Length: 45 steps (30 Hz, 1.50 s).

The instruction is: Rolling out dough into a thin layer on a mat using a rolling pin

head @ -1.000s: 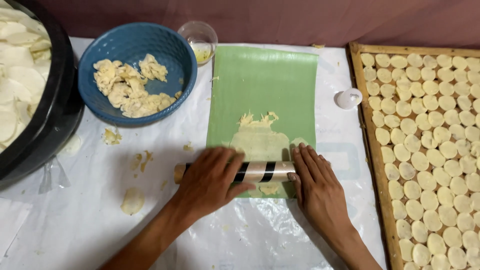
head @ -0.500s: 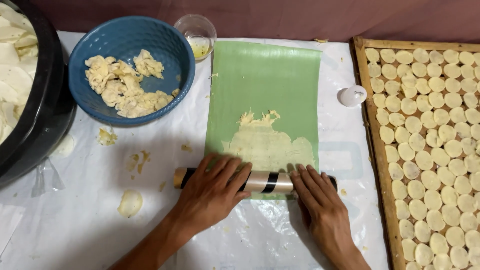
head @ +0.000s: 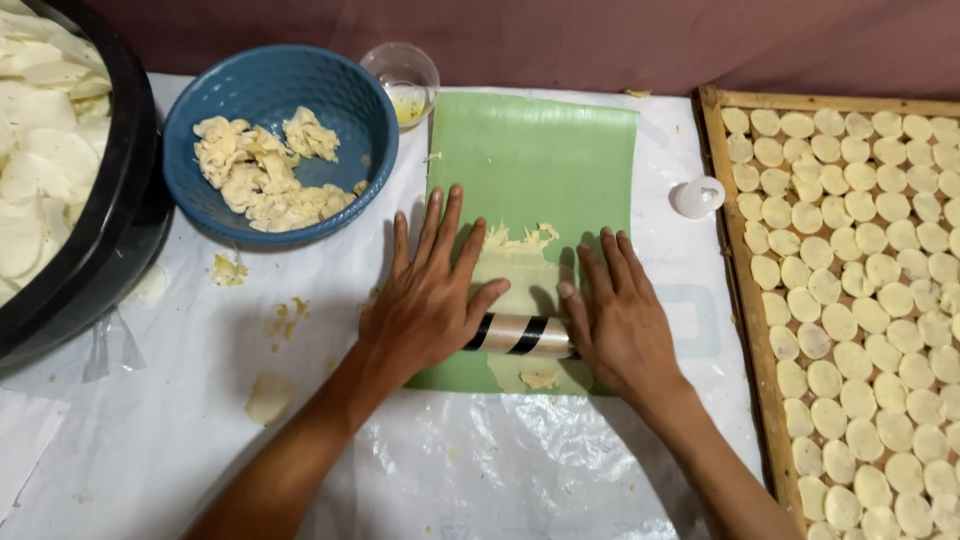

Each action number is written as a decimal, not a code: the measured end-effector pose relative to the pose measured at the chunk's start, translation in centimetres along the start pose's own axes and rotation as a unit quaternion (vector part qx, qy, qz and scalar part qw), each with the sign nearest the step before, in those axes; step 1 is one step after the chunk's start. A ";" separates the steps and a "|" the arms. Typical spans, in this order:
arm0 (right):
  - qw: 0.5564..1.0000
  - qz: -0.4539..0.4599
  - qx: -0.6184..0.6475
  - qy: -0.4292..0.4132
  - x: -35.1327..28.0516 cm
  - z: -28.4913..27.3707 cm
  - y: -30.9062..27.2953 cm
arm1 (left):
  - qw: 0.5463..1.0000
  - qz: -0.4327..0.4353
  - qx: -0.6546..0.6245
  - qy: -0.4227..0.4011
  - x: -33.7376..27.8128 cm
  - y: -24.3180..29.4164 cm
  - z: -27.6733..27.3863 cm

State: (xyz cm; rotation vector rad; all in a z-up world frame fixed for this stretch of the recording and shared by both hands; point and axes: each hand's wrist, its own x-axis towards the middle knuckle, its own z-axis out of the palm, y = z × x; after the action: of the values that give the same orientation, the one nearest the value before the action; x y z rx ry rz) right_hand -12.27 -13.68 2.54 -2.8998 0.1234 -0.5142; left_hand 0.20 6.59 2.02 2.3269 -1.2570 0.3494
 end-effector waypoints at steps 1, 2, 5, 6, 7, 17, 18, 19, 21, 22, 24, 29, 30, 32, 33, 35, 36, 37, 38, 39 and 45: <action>1.000 -0.002 0.001 0.003 -0.1 0.0 0.0 | 1.000 0.000 0.003 0.001 -0.2 0.4 -0.2; 1.000 0.009 -0.016 -0.017 -0.5 0.2 0.0 | 1.000 -0.010 0.007 -0.014 -0.7 0.9 -0.3; 0.999 0.014 -0.027 -0.033 -3.0 0.2 -1.1 | 0.999 -0.026 0.017 -0.025 -3.1 2.7 -0.6; 0.999 0.008 -0.026 -0.018 -3.8 -0.1 -1.5 | 0.999 -0.024 0.025 -0.010 -3.7 3.4 -0.7; 0.999 0.008 -0.026 -0.020 -4.4 -0.1 -1.5 | 0.999 -0.025 0.024 -0.011 -4.3 3.7 -0.5; 0.999 0.010 -0.005 -0.036 -13.8 -0.3 -3.5 | 0.997 -0.010 0.033 -0.075 -13.0 7.4 -0.7; 0.998 0.023 -0.002 -0.061 -15.3 0.0 -3.4 | 0.996 -0.010 0.017 -0.086 -14.1 7.7 -0.6; 0.998 0.024 -0.003 -0.058 -16.3 -0.2 -3.5 | 0.996 -0.008 0.018 -0.084 -15.1 8.0 -0.6; 0.998 0.032 0.047 -0.023 -18.5 -0.3 -3.7 | 0.996 0.006 0.011 -0.087 -17.2 8.5 -0.4; 0.998 0.034 0.049 -0.023 -18.7 -0.6 -4.1 | 0.996 0.006 0.012 -0.090 -17.6 8.8 -0.6; 0.994 0.070 0.061 0.059 -19.0 -1.3 -4.8 | 0.993 -0.061 -0.092 -0.037 -18.5 9.4 -0.9; 0.979 0.156 0.128 0.042 -19.3 -2.2 -5.8 | 0.998 -0.032 -0.044 0.029 -17.8 9.7 -1.5; 0.970 0.185 0.154 0.027 -18.9 -2.7 -6.1 | 0.999 -0.025 -0.034 0.029 -18.0 9.6 -1.2; 0.980 0.143 0.140 -0.012 -17.7 -3.3 -5.8 | 0.998 -0.022 -0.039 0.034 -17.8 9.5 -1.4; 0.985 0.103 0.125 -0.051 -17.2 -3.7 -5.6 | 0.998 -0.017 -0.046 0.037 -17.6 9.5 -1.5; 0.989 0.054 0.111 -0.081 -15.6 -3.9 -5.7 | 0.998 -0.018 -0.044 0.043 -17.7 9.5 -1.2; 0.989 0.007 0.098 -0.111 -14.9 -4.1 -5.7 | 0.998 -0.018 -0.042 0.047 -17.8 9.5 -1.2; 0.989 0.011 0.097 -0.109 -14.2 -4.3 -5.9 | 0.998 -0.015 -0.044 0.046 -17.8 9.4 -1.0; 0.984 -0.024 0.101 -0.143 -13.3 -4.4 -6.2 | 0.998 -0.010 -0.044 0.046 -17.7 9.2 -1.0; 0.977 -0.058 0.105 -0.176 -12.4 -4.5 -6.5 | 0.998 -0.005 -0.044 0.046 -17.6 9.1 -1.0; 0.973 -0.090 0.136 -0.161 -13.4 -4.1 -5.3 | 0.994 0.011 -0.078 0.076 -17.4 8.8 -0.8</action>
State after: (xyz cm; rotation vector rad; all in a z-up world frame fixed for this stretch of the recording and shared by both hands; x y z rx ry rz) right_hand -25.94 -7.68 2.94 -2.6903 -0.2391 -0.0711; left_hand -16.71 15.38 -2.32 2.1150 -1.1929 0.4137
